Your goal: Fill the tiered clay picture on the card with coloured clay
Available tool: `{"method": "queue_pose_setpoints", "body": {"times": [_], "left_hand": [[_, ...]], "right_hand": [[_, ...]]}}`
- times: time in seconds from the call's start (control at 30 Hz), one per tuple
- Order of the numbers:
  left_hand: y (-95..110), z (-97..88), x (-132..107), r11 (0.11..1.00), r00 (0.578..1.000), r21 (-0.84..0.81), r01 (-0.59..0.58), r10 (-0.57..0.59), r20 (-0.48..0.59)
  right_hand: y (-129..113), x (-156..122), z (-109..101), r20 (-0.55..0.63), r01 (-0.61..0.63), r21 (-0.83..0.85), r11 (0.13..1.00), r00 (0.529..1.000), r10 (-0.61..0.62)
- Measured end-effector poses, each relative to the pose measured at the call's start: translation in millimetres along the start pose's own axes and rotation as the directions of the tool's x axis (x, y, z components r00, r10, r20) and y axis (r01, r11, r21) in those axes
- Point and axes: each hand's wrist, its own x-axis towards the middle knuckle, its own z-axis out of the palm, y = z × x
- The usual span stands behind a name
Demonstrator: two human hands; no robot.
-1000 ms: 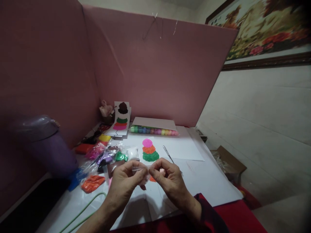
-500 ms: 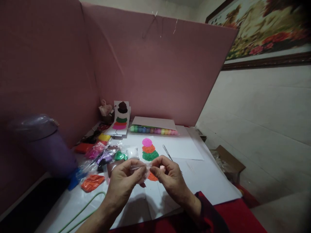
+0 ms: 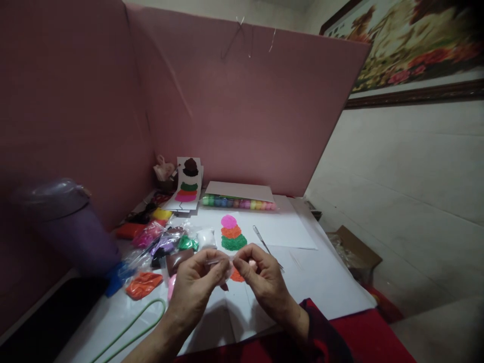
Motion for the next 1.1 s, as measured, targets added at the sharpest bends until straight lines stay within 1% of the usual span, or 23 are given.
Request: {"method": "queue_pose_setpoints", "body": {"times": [0.13,0.23,0.4,0.57,0.73,0.87,1.03,1.1], "left_hand": [[0.3,-1.7,2.0,1.0,0.999,0.01,0.001,-0.001,0.044],[-0.2,-2.9,2.1,1.0,0.999,0.012,0.007,-0.008,0.04],[-2.8,-3.9,1.6,0.999,0.999,-0.011,0.035,-0.035,0.04],[-3.6,-4.9,1.5,0.999,0.998,-0.02,0.046,-0.045,0.039],[0.4,-2.7,0.5,0.999,0.998,-0.016,0.043,-0.042,0.05],[3.2,-0.4,-0.2,1.0,0.999,0.005,0.03,-0.031,0.042],[3.4,0.2,-0.1,1.0,1.0,0.032,-0.002,0.003,-0.018],[4.2,0.0,-0.1,0.999,1.0,0.052,-0.012,0.012,-0.017]], "right_hand": [[-1.3,0.1,-0.5,-0.021,0.009,0.024,1.0,1.0,-0.009],[-0.6,-0.6,-1.3,-0.025,0.03,0.025,0.999,0.999,-0.029],[0.8,-2.3,-1.8,-0.009,0.108,-0.091,0.99,0.994,-0.109],[0.2,-3.4,-0.4,0.013,0.137,-0.147,0.98,0.991,-0.136],[1.1,-3.7,0.9,0.024,0.154,-0.213,0.965,0.988,-0.152],[-0.5,-3.1,-0.8,0.035,0.181,-0.269,0.946,0.983,-0.178],[-4.3,-2.1,-2.8,0.06,0.194,-0.267,0.944,0.981,-0.185],[-4.8,-2.2,-2.9,0.053,0.201,-0.276,0.94,0.98,-0.194]]}}
